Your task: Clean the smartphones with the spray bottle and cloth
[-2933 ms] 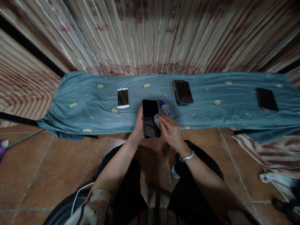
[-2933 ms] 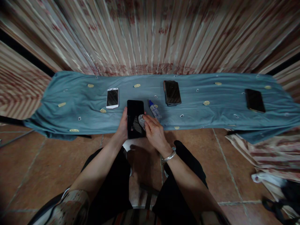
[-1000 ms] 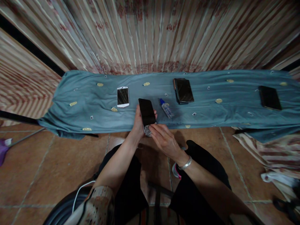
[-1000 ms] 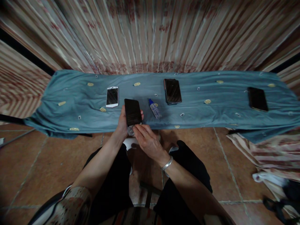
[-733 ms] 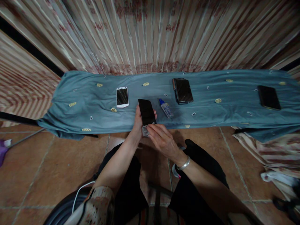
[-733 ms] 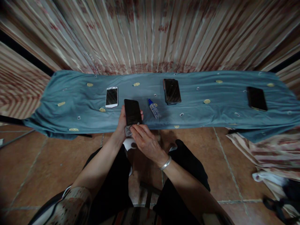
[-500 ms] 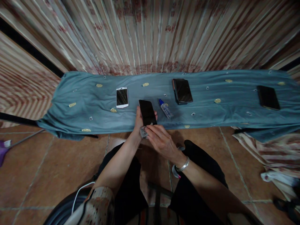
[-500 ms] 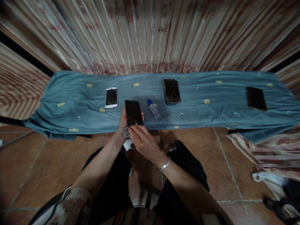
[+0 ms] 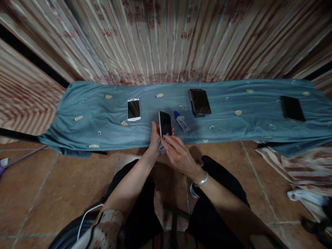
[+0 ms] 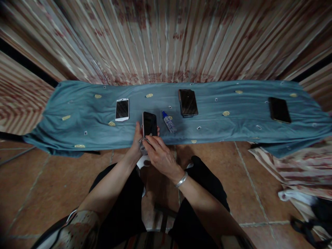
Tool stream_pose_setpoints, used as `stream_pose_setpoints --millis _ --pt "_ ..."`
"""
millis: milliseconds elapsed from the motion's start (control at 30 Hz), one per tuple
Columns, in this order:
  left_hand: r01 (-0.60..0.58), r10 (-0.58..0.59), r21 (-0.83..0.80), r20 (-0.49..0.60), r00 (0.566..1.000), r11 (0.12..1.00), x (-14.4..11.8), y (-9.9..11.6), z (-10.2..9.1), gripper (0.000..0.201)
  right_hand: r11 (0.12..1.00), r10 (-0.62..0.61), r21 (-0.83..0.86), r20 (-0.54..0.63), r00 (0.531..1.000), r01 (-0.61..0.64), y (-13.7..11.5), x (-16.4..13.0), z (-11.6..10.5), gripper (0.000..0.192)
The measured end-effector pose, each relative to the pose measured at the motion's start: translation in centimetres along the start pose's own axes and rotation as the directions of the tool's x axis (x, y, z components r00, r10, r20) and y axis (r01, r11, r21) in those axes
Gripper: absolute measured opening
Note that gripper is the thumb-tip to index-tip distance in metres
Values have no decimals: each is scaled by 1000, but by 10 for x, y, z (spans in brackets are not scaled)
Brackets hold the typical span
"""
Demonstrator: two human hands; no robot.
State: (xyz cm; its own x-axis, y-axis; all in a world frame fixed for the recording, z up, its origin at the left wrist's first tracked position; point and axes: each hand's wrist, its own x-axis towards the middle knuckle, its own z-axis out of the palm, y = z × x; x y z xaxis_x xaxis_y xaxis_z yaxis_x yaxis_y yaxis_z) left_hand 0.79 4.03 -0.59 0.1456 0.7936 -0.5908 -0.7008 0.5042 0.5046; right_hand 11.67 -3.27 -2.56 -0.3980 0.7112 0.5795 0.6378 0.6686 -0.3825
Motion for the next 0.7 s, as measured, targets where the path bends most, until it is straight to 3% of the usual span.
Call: stream_pose_setpoints --millis 167,367,567,700 --pt "22 -22 -9 26 999 1000 -4 -10 -4 55 998 11 -56 9 1000 -11 10 9 1 43" --pt "-24 22 -85 -19 1000 996 -3 -15 3 45 992 49 -111 -46 998 -54 24 22 6 41" --pt "-209 208 -28 -39 977 978 0 -22 4 37 986 39 -158 -102 994 -55 35 35 8 37" --pt "-304 305 77 5 952 949 2 -26 -2 33 982 73 -166 -124 990 -93 39 41 7 37"
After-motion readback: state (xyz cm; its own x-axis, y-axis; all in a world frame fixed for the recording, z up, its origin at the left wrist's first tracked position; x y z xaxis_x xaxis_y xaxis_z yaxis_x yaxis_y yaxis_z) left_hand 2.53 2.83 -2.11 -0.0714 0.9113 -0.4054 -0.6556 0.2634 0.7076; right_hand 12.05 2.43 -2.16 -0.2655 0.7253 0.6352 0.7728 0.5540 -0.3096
